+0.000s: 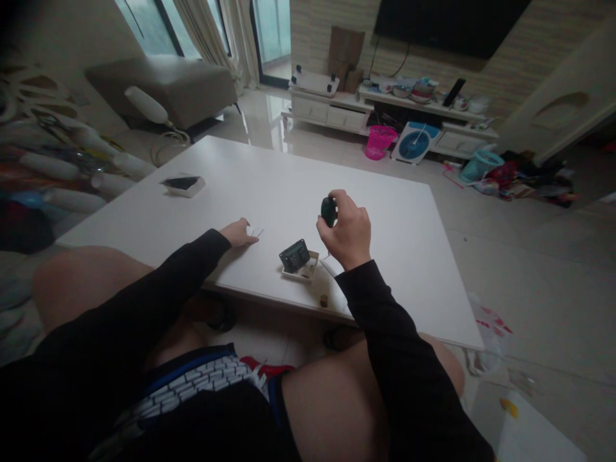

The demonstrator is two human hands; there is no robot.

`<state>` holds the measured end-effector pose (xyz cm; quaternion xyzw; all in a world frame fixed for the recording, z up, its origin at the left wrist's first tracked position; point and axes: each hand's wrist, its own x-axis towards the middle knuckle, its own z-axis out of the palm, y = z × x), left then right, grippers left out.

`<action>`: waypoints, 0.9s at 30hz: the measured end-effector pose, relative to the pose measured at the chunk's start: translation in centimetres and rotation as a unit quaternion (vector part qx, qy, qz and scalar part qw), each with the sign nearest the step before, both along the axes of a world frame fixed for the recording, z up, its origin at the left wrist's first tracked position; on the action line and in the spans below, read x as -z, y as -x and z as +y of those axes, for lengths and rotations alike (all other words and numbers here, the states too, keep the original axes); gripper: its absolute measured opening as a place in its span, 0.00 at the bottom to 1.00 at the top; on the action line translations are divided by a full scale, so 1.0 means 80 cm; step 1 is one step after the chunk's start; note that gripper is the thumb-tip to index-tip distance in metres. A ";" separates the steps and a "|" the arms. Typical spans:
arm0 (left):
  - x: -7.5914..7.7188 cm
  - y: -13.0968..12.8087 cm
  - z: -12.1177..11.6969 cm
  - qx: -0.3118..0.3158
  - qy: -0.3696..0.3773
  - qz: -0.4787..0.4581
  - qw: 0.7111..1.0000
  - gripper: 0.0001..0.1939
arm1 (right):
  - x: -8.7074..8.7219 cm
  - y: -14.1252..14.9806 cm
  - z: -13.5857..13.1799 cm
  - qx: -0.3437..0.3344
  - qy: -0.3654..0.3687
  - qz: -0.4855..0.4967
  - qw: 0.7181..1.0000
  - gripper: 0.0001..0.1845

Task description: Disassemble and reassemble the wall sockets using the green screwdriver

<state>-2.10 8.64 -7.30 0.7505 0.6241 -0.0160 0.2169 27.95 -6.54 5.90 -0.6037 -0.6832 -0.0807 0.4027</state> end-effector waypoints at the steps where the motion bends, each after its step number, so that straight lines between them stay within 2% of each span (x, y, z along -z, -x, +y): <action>1: -0.001 -0.001 -0.002 0.001 0.004 0.008 1.000 0.32 | -0.001 -0.002 0.000 0.003 -0.005 0.003 1.000 0.19; 6: -0.012 -0.007 -0.009 0.009 0.029 0.035 0.999 0.24 | -0.005 -0.009 0.001 0.010 -0.017 0.016 1.000 0.19; 10: -0.032 -0.007 -0.017 0.025 0.010 0.015 1.000 0.17 | -0.005 -0.009 0.000 0.009 -0.017 0.019 1.000 0.19; 13: -0.057 -0.008 -0.025 0.034 -0.014 -0.013 0.999 0.13 | -0.006 -0.010 0.000 0.010 -0.017 0.020 1.000 0.20; 16: -0.092 -0.016 -0.040 0.050 -0.033 -0.054 0.997 0.14 | -0.007 -0.010 0.001 0.009 -0.017 0.022 1.000 0.20; 19: -0.129 -0.042 -0.065 0.095 -0.048 -0.120 0.987 0.13 | -0.007 -0.011 0.001 0.008 -0.017 0.021 1.000 0.20; 22: -0.152 -0.083 -0.096 0.159 -0.067 -0.161 0.972 0.11 | -0.008 -0.010 0.000 0.010 -0.019 0.017 1.000 0.20; 24: -0.154 -0.113 -0.116 0.203 -0.089 -0.123 0.967 0.09 | -0.008 -0.010 0.000 0.011 -0.021 0.015 1.000 0.19; 27: -0.139 -0.148 -0.134 0.233 -0.094 -0.068 0.966 0.09 | -0.009 -0.010 -0.002 0.009 -0.021 0.017 1.000 0.19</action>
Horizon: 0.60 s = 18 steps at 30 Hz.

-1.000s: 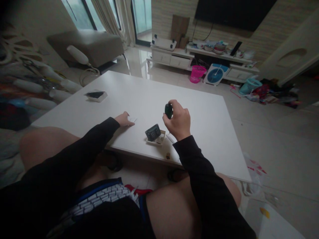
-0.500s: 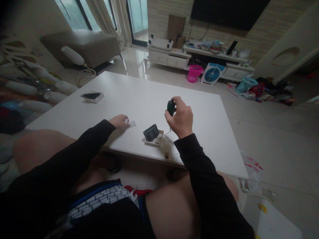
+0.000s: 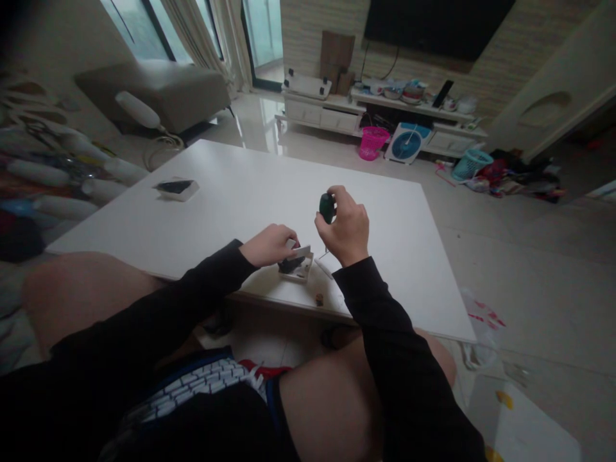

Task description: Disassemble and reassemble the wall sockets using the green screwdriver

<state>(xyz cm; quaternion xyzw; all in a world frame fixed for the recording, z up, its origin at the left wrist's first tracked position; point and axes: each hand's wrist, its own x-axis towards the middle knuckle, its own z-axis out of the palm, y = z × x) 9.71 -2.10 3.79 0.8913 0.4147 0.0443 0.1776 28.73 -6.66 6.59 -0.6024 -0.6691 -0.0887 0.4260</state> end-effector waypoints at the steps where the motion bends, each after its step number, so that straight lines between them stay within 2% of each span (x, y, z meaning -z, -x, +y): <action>1: 0.008 -0.008 -0.003 0.001 -0.003 0.007 1.000 0.09 | 0.000 0.000 -0.001 -0.001 0.001 0.001 1.000 0.19; 5: 0.039 -0.023 -0.008 -0.002 -0.017 0.029 0.999 0.10 | -0.002 0.001 -0.003 -0.002 0.003 0.002 1.000 0.20; 8: 0.051 -0.027 -0.010 0.003 -0.022 0.042 0.999 0.09 | -0.003 0.001 -0.004 -0.001 0.002 -0.004 1.000 0.20; 11: 0.049 -0.027 -0.012 0.008 -0.023 0.045 0.999 0.09 | -0.003 0.000 -0.004 -0.003 -0.001 -0.010 1.000 0.21; 15: 0.036 -0.024 -0.009 0.011 -0.020 0.033 0.999 0.10 | -0.004 0.000 -0.004 -0.004 -0.002 -0.015 1.000 0.20; 18: 0.027 -0.020 -0.003 0.016 -0.014 0.013 1.000 0.14 | -0.004 0.001 -0.005 -0.003 0.005 -0.014 1.000 0.20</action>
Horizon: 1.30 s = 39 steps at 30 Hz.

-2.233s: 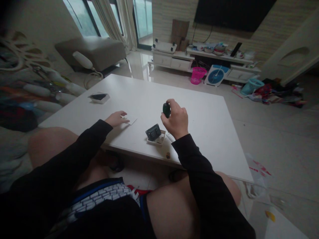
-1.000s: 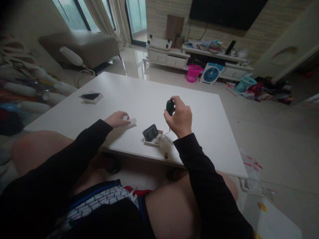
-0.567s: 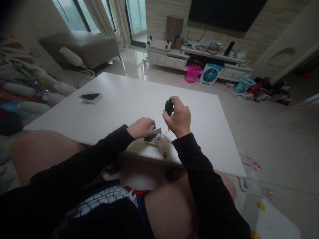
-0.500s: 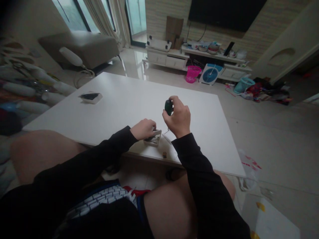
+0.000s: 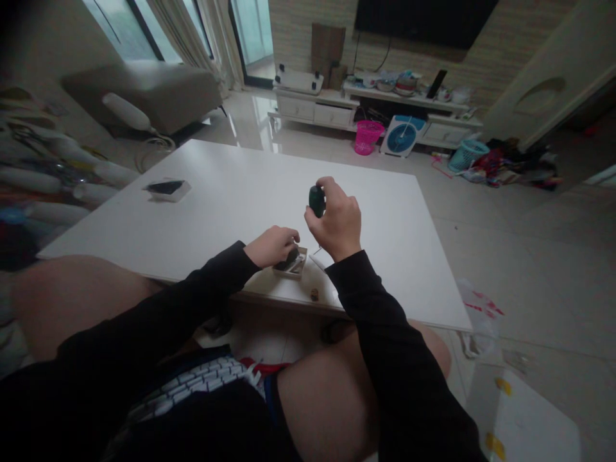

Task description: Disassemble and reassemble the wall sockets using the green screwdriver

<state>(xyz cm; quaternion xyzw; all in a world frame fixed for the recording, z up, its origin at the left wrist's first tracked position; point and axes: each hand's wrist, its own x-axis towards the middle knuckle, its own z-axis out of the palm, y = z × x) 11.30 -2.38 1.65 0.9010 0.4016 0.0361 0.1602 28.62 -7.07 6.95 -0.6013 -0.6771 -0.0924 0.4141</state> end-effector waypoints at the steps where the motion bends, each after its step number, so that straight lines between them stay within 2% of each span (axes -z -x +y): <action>1: -0.002 0.001 0.002 0.001 0.003 -0.008 1.000 0.15 | 0.000 0.000 0.000 0.000 0.003 0.002 1.000 0.20; 4: -0.005 0.004 0.004 0.002 0.009 -0.030 1.000 0.19 | 0.000 0.001 0.000 -0.002 0.008 0.006 1.000 0.20; 12: 0.004 -0.002 -0.006 0.024 0.011 -0.070 0.997 0.14 | 0.002 0.001 0.001 -0.004 0.003 0.005 1.000 0.20; 17: 0.014 -0.005 -0.010 0.032 0.034 -0.083 0.995 0.17 | 0.002 0.001 0.001 -0.004 0.009 0.001 1.000 0.20; 23: 0.028 -0.009 -0.012 0.041 0.044 -0.066 0.996 0.16 | 0.001 0.002 0.000 -0.002 0.010 -0.003 1.000 0.20; 27: 0.023 -0.003 -0.015 0.046 0.020 -0.064 0.997 0.16 | 0.001 0.002 -0.001 -0.002 0.013 -0.001 1.000 0.19; 33: 0.008 0.017 -0.007 0.021 -0.027 -0.088 0.995 0.12 | 0.002 -0.001 0.001 -0.007 0.017 0.006 1.000 0.20; 35: 0.007 0.023 -0.006 0.039 -0.035 -0.092 0.994 0.12 | 0.003 -0.001 0.001 -0.006 0.011 0.003 1.000 0.20; 39: 0.014 0.030 -0.016 0.128 -0.074 -0.049 0.988 0.12 | 0.004 -0.001 0.002 -0.003 0.002 -0.004 1.000 0.20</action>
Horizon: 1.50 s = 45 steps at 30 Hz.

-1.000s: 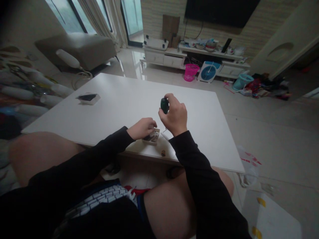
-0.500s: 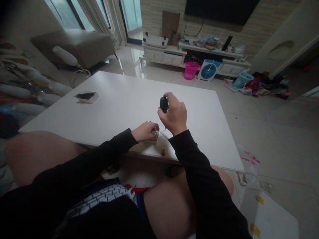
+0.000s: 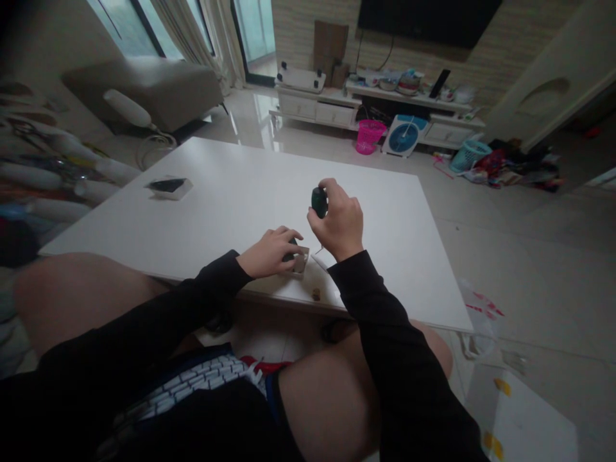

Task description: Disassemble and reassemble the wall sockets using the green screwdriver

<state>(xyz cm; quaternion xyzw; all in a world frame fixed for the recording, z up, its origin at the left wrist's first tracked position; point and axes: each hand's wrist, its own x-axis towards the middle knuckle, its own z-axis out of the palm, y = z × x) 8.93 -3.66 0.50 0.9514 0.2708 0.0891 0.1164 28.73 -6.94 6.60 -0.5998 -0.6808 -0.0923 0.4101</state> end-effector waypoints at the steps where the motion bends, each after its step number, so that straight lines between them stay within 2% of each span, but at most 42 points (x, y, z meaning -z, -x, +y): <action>1: 0.002 0.001 -0.002 0.008 -0.010 0.015 1.000 0.12 | 0.000 0.000 0.000 0.000 0.001 -0.001 1.000 0.20; 8: 0.010 0.006 0.005 -0.016 -0.005 0.035 0.999 0.13 | 0.001 0.000 0.000 0.002 0.010 -0.001 1.000 0.20; 15: 0.008 0.013 0.020 -0.061 0.033 -0.059 0.996 0.19 | 0.003 -0.006 0.005 0.005 0.040 0.000 0.999 0.21; 18: 0.024 0.024 0.024 -0.094 0.065 -0.128 0.985 0.23 | 0.013 -0.021 0.014 0.006 0.077 -0.003 0.997 0.23; 21: 0.053 0.040 0.023 -0.113 0.142 -0.204 0.962 0.35 | 0.027 -0.037 0.025 0.016 0.135 -0.010 0.991 0.23; 23: 0.073 0.049 0.021 -0.102 0.216 -0.235 0.942 0.42 | 0.037 -0.045 0.030 0.036 0.208 -0.028 0.977 0.23; 26: 0.096 0.055 0.017 -0.071 0.313 -0.253 0.913 0.47 | 0.052 -0.053 0.035 0.050 0.355 -0.097 0.928 0.22; 29: 0.107 0.053 0.019 -0.050 0.334 -0.256 0.905 0.53 | 0.072 -0.060 0.037 0.048 0.429 -0.127 0.893 0.16; 33: 0.113 0.050 0.028 -0.040 0.349 -0.268 0.897 0.56 | 0.103 -0.072 0.038 0.062 0.493 -0.150 0.855 0.14; 37: 0.121 0.051 0.031 -0.045 0.358 -0.289 0.887 0.55 | 0.123 -0.085 0.042 0.080 0.533 -0.161 0.827 0.13; 41: 0.129 0.051 0.021 -0.079 0.337 -0.311 0.885 0.52 | 0.131 -0.090 0.046 0.092 0.546 -0.160 0.818 0.16; 45: 0.127 0.048 0.010 -0.099 0.299 -0.336 0.888 0.48 | 0.125 -0.093 0.050 0.085 0.553 -0.150 0.815 0.18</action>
